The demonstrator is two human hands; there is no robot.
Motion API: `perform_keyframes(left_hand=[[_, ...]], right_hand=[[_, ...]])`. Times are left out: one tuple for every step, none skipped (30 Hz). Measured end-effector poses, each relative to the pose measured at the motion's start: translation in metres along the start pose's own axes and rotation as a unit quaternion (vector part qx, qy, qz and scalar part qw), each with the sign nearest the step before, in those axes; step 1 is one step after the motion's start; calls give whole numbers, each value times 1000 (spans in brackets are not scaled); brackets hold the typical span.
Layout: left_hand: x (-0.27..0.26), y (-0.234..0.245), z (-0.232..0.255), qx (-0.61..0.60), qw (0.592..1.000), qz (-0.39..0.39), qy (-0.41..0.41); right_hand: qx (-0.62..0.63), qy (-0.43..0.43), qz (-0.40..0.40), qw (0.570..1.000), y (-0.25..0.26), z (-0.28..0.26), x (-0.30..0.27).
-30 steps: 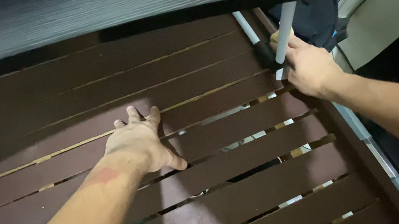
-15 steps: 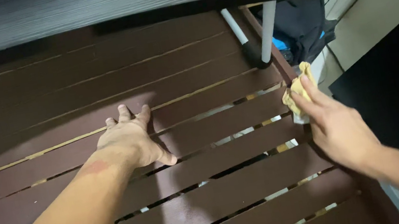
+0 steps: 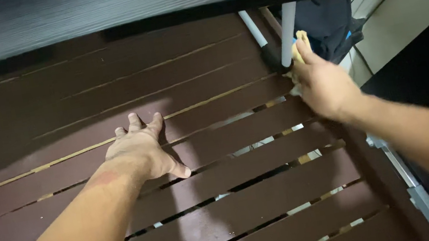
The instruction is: Wiping down a wooden slatted surface with a wet cloth.
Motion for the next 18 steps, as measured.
perform_keyframes(left_hand=[[1,1,1,0,1000,2,0],[1,2,2,0,1000,3,-1],[1,3,2,2,1000,1,-2],[1,3,2,3,1000,2,-2],[0,2,2,1,1000,-1,0],[-1,0,2,-1,1000,-3,1],[0,0,2,1,1000,-3,1],[1,-1,1,0,1000,-1,2],[3,-1,1,-2,1000,2,2],[3,0,1,0,1000,3,2],[4,-1,1,-4,1000,2,1],[4,-2,1,-7,1000,1,0],[4,-2,0,-6,1000,0,0],[3,-2,-1,-13,1000,0,1],[4,-2,-1,-22,1000,0,2],[3,-2,1,-22,1000,-1,1],[3,-2,1,-20,1000,-1,1],[3,-1,1,-18,1000,-1,1]], right_hand=[[-1,1,2,1000,4,-9,-9],[-11,-21,4,1000,8,-14,-19],[-20,-45,5,999,11,-21,-30],[-19,-45,6,999,13,-23,-41],[-20,-44,4,999,15,-26,-54],[-21,-42,2,999,17,-28,-67],[-19,-44,3,999,22,-34,-80],[-17,-58,-4,998,26,-38,-93],[-15,-72,-9,997,30,-41,-105],[-15,-73,-8,997,33,-43,-107],[-11,-107,-29,994,33,-40,-110],[-7,-142,-50,989,33,-36,-115],[-6,-143,-50,988,31,-34,-113],[0,-102,-33,994,31,-38,-109],[5,-61,-15,998,33,-41,-106],[4,-61,-16,998,29,-33,-96],[-5,-69,-26,997,23,-25,-86],[-14,-77,-35,996,17,-17,-76]])
Point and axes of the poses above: each hand's wrist, its own x-axis towards the middle knuckle, its own y-axis out of the back of the hand, z = x × y, the point moved 8 cm from there along x, towards the middle knuckle, and after that the axes turned 9 degrees about x, right-handed, at the moved point
